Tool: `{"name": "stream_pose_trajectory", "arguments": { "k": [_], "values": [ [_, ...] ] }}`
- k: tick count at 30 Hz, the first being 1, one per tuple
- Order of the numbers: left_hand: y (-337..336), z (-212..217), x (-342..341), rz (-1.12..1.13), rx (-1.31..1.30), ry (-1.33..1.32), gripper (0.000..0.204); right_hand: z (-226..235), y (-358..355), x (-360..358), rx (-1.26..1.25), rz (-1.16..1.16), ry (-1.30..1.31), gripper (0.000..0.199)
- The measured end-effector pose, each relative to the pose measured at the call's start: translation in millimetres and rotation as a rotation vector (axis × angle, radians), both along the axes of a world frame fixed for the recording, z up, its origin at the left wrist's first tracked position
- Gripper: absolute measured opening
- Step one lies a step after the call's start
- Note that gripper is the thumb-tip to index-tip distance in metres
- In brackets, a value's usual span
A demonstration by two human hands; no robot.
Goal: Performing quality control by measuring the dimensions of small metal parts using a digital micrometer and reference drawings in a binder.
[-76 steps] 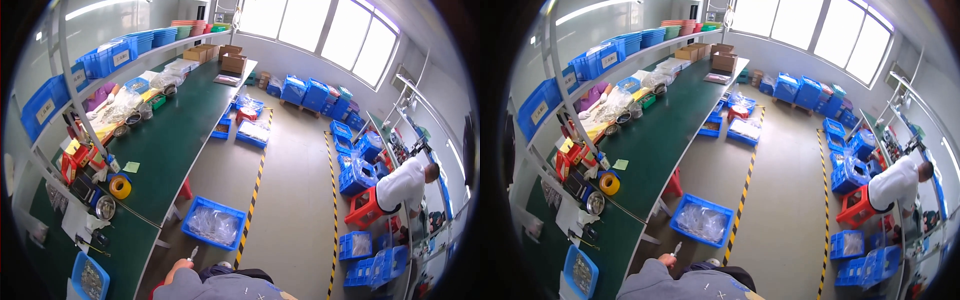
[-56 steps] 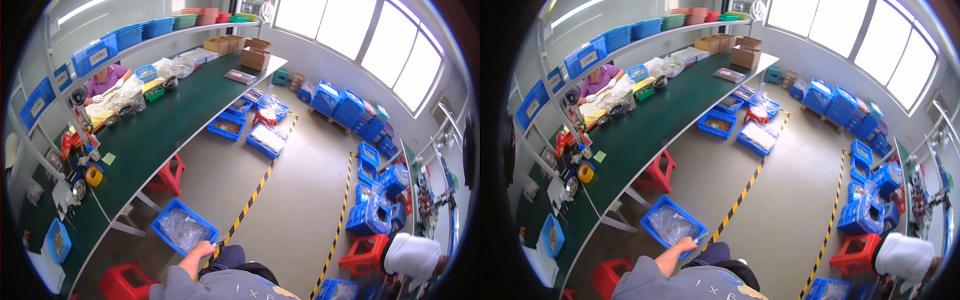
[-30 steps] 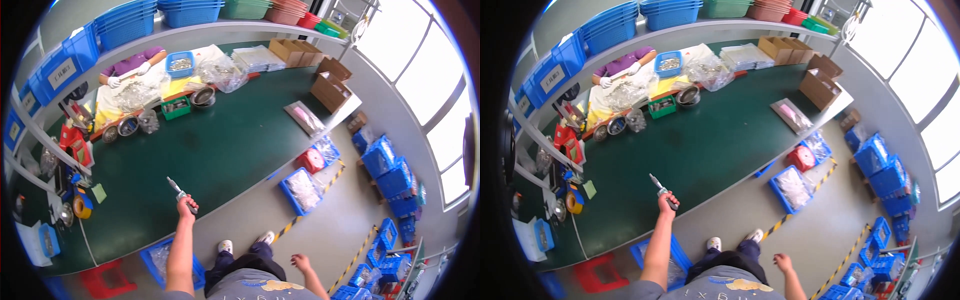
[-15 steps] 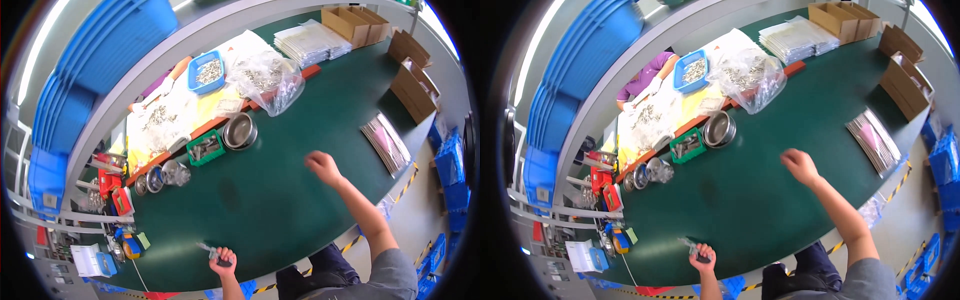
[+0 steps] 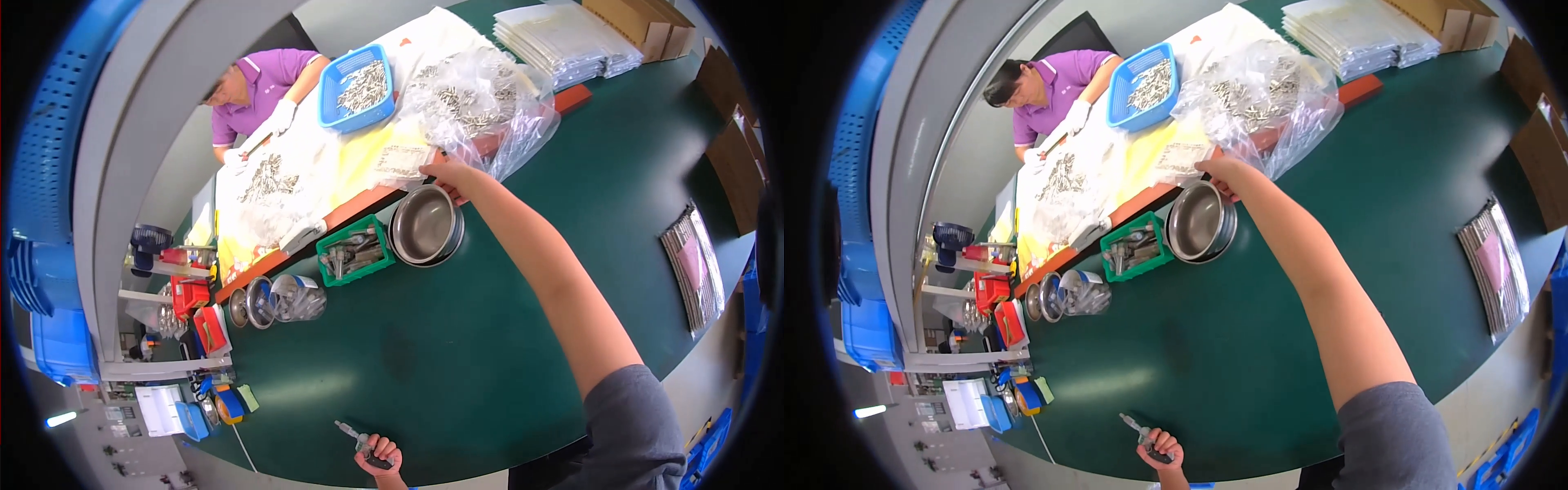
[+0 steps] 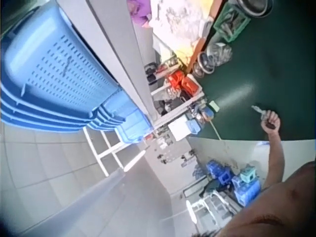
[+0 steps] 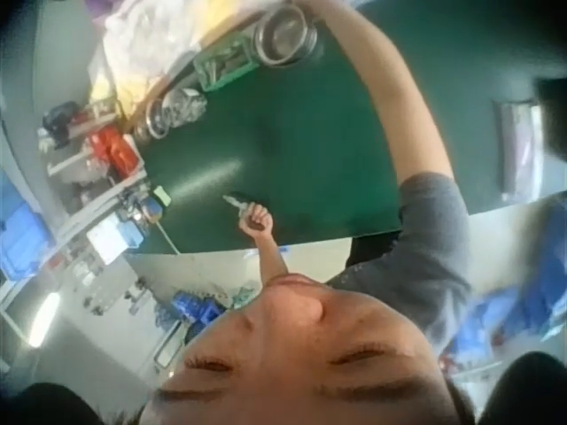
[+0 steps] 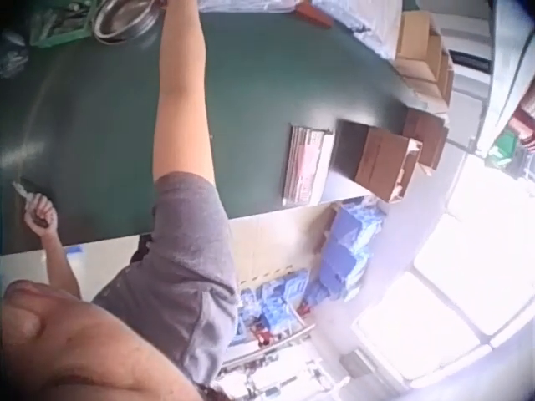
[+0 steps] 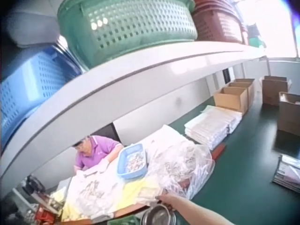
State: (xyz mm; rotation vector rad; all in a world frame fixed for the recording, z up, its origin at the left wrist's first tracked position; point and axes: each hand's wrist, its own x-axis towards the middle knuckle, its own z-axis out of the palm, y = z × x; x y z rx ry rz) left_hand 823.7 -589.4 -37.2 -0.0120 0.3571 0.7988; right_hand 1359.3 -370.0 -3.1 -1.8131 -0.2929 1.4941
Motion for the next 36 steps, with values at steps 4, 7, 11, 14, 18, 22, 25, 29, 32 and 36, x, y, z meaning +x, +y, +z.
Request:
{"name": "stream_pose_trajectory", "arguments": {
  "k": [4,7,11,14,18,22,25,29,32,36],
  "values": [
    [0,1,-1,-0.008,-0.012,-0.001,0.033,-18,10,1,0.076,-0.154,-0.022,0.034],
    [-1,1,-1,0.003,-0.017,-0.008,0.033,-30,10,0,0.377,-0.275,-0.079,0.021],
    [-2,2,-3,0.007,0.000,-0.010,0.033,-42,-5,-12,0.552,-0.190,-0.704,0.011],
    [-3,2,1,0.005,-0.010,-0.005,0.033,-51,-11,-8,0.656,-0.199,-0.646,0.013],
    [-4,1,1,0.004,-0.008,-0.014,0.034,-51,-15,-9,0.645,-0.204,-0.634,0.014],
    [-3,-1,-2,-0.012,-0.004,-0.035,0.035,-50,-23,-8,0.675,-0.162,-0.602,0.014],
    [-3,-2,-4,-0.018,-0.004,-0.044,0.035,-54,-24,-8,0.692,-0.142,-0.567,0.014],
    [-1,-2,-6,-0.038,0.006,-0.046,0.036,-52,-25,-11,0.680,-0.146,-0.583,0.014],
    [-1,-3,-5,-0.016,-0.048,-0.046,0.034,-52,-25,-10,0.687,-0.153,-0.581,0.014],
    [-3,-4,-8,-0.018,-0.032,-0.034,0.035,-52,-24,-11,0.678,-0.148,-0.567,0.014]
  ]
}}
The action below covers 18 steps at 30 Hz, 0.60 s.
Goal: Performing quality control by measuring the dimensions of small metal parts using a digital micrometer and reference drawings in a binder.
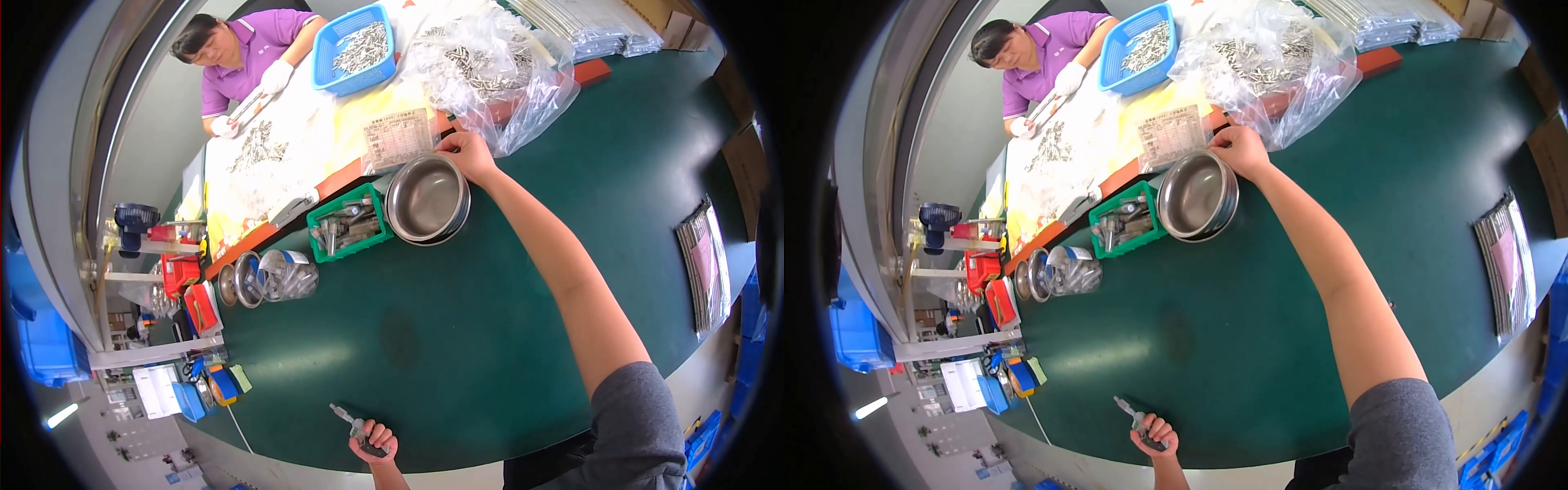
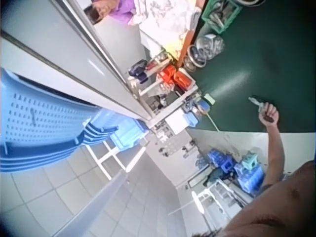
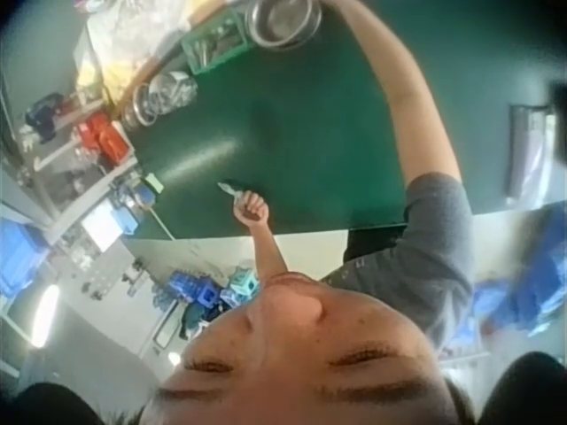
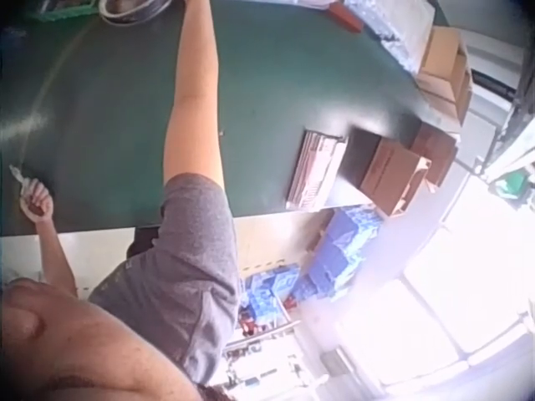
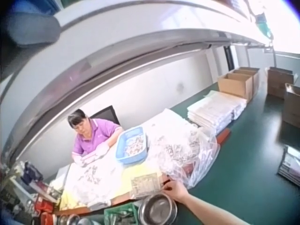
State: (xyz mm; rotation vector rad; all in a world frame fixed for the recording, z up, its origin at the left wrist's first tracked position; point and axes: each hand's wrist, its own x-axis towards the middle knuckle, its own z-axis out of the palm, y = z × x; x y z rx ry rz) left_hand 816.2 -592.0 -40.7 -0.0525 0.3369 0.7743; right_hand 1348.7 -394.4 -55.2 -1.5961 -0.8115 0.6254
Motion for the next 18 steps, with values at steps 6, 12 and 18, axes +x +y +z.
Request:
{"name": "stream_pose_trajectory", "arguments": {
  "k": [6,12,18],
  "values": [
    [1,-1,0,-0.036,0.035,-0.014,0.034,-3,0,1,-0.025,-0.006,0.008,0.015],
    [2,-4,-5,-0.023,-0.004,0.015,0.036,-4,-9,-2,-0.005,-0.049,-0.048,0.027],
    [5,-3,-3,-0.060,-0.033,0.055,0.035,-3,-73,-33,0.053,-0.236,-0.257,0.015]
  ]
}}
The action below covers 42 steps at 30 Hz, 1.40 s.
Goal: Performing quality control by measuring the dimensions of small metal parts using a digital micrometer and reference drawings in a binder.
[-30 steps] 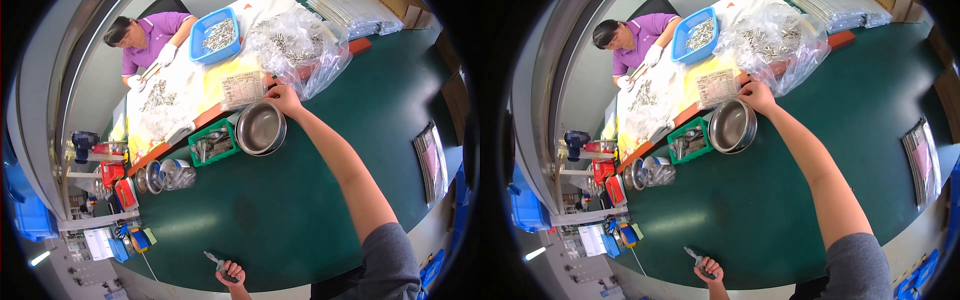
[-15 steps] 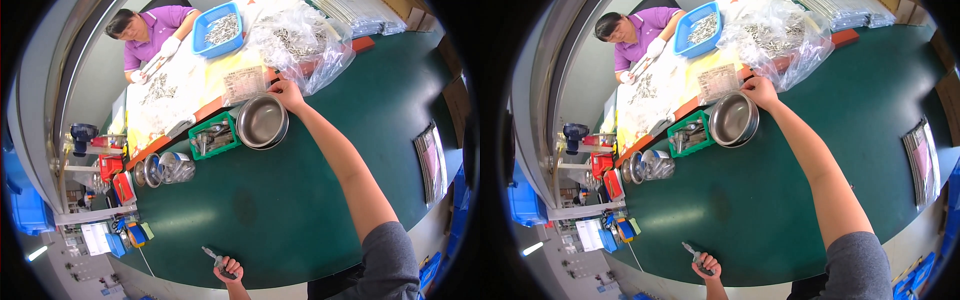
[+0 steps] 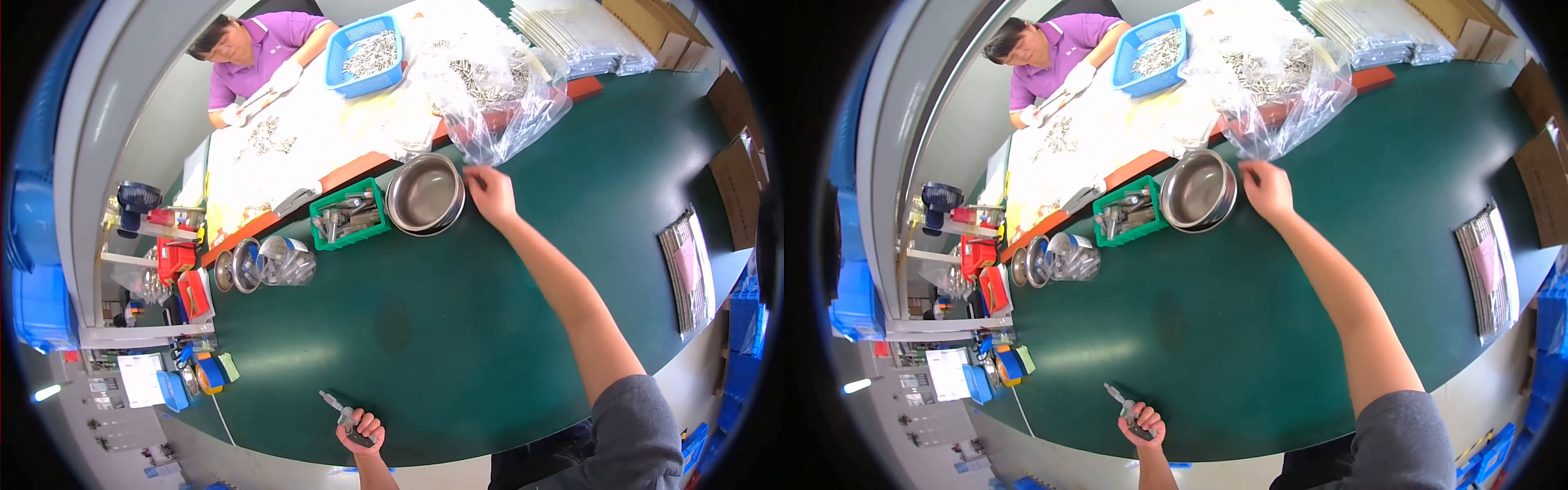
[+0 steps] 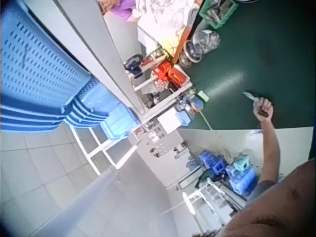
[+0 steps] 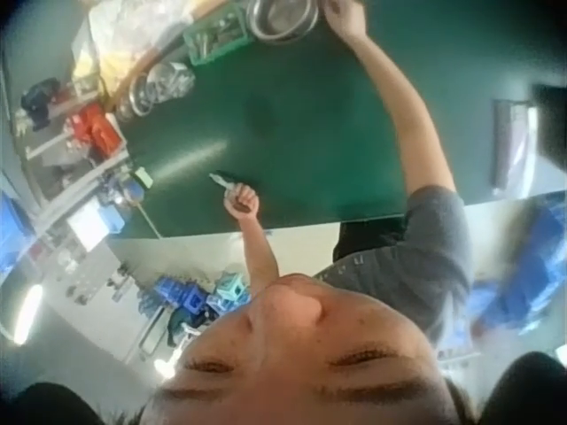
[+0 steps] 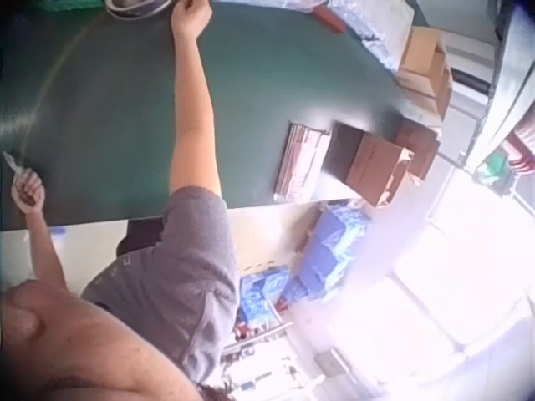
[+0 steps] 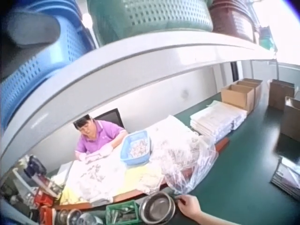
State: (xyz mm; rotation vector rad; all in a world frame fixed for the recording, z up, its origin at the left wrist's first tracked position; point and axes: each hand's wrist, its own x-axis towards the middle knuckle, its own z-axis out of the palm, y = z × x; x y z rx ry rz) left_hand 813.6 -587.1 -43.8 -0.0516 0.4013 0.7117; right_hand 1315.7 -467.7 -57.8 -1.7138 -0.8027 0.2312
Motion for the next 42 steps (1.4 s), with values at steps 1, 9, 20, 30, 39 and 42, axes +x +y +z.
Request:
{"name": "stream_pose_trajectory", "arguments": {
  "k": [1,9,20,30,39,42],
  "values": [
    [0,-1,1,-0.002,0.009,-0.030,0.036,-1,-17,-7,-0.042,0.008,-0.102,0.015],
    [13,4,24,0.016,0.082,-0.124,0.033,27,-128,-65,-0.208,0.106,-0.424,0.011],
    [-167,-7,-90,0.285,-0.025,0.006,0.021,31,-295,-176,-0.701,0.140,-0.895,0.038],
    [-551,-13,-261,0.674,-0.695,0.942,0.013,24,-215,-224,-0.543,0.745,-0.225,0.033],
    [-455,48,-325,1.065,-0.199,1.123,0.022,64,-351,-674,-0.172,1.737,-0.292,0.040],
    [-413,38,-370,0.913,-0.047,1.663,0.035,99,-398,-770,-0.153,2.029,0.028,0.038]
  ]
}}
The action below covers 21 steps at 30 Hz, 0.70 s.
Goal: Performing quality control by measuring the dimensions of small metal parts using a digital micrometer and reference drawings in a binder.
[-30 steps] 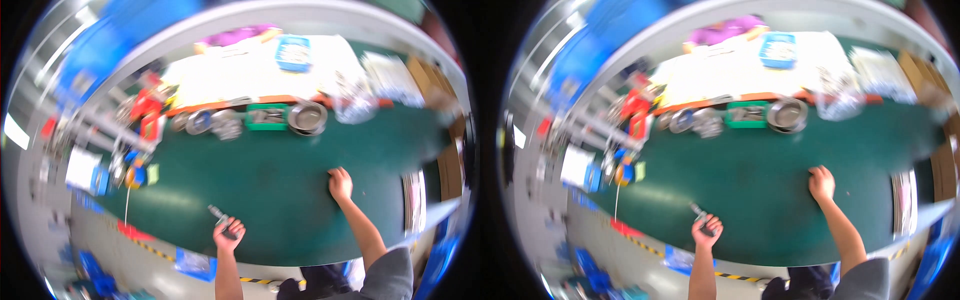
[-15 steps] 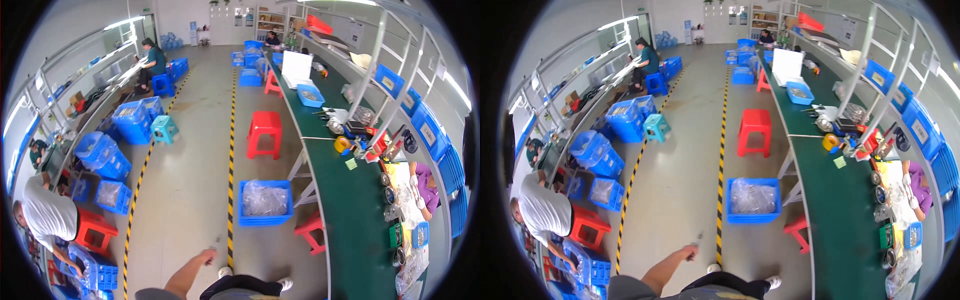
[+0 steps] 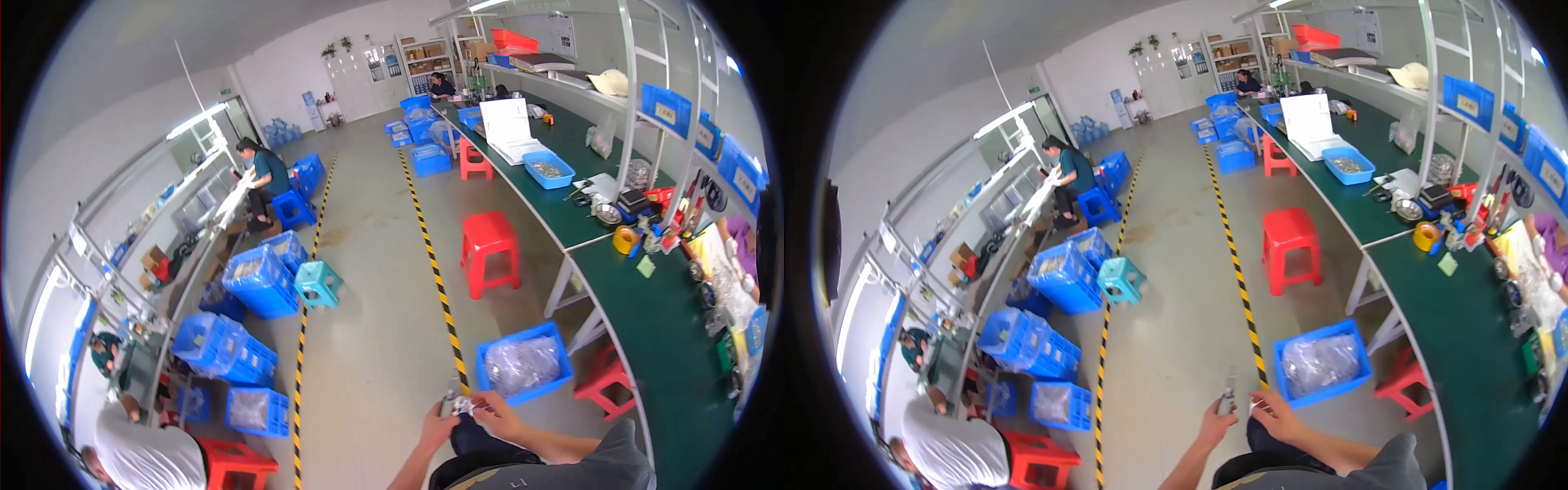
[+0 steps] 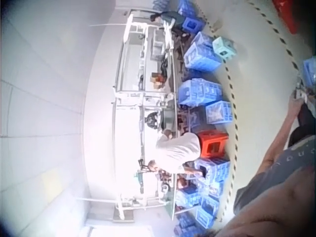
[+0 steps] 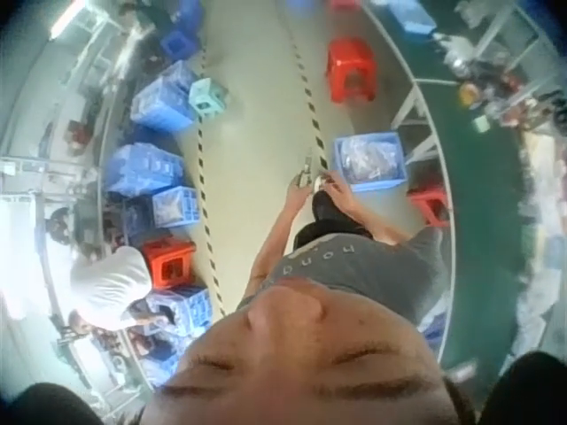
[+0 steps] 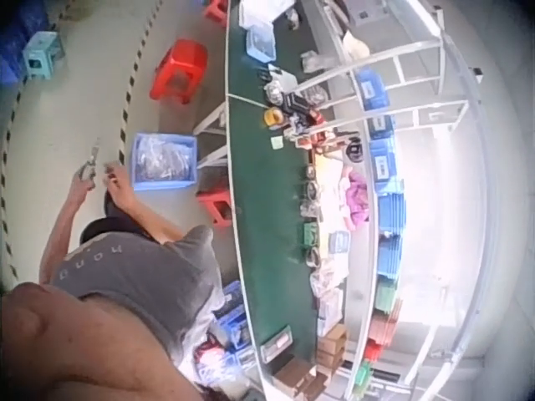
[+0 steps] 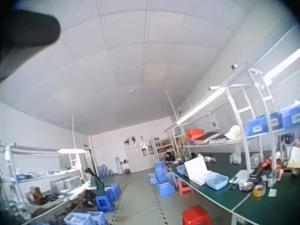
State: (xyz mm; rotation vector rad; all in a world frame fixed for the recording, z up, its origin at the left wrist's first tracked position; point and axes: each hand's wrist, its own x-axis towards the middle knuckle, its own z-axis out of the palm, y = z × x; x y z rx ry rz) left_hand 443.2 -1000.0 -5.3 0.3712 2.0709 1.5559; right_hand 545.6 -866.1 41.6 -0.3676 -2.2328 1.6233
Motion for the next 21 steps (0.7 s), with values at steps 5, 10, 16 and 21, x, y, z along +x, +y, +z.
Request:
{"name": "stream_pose_trajectory", "arguments": {
  "k": [5,10,16,21],
  "values": [
    [52,83,-81,-0.150,-0.329,0.285,0.047,5,13,-116,-0.659,0.035,-0.033,0.044],
    [85,108,-150,-0.292,-0.348,0.378,0.050,24,49,-197,-0.518,0.092,-0.074,0.039],
    [141,98,-210,-0.334,-0.346,0.428,0.054,38,109,-254,-0.504,0.112,-0.148,0.035],
    [183,99,-289,-0.496,-0.252,0.373,0.063,59,152,-321,-0.890,-0.002,-0.181,0.038]
  ]
}}
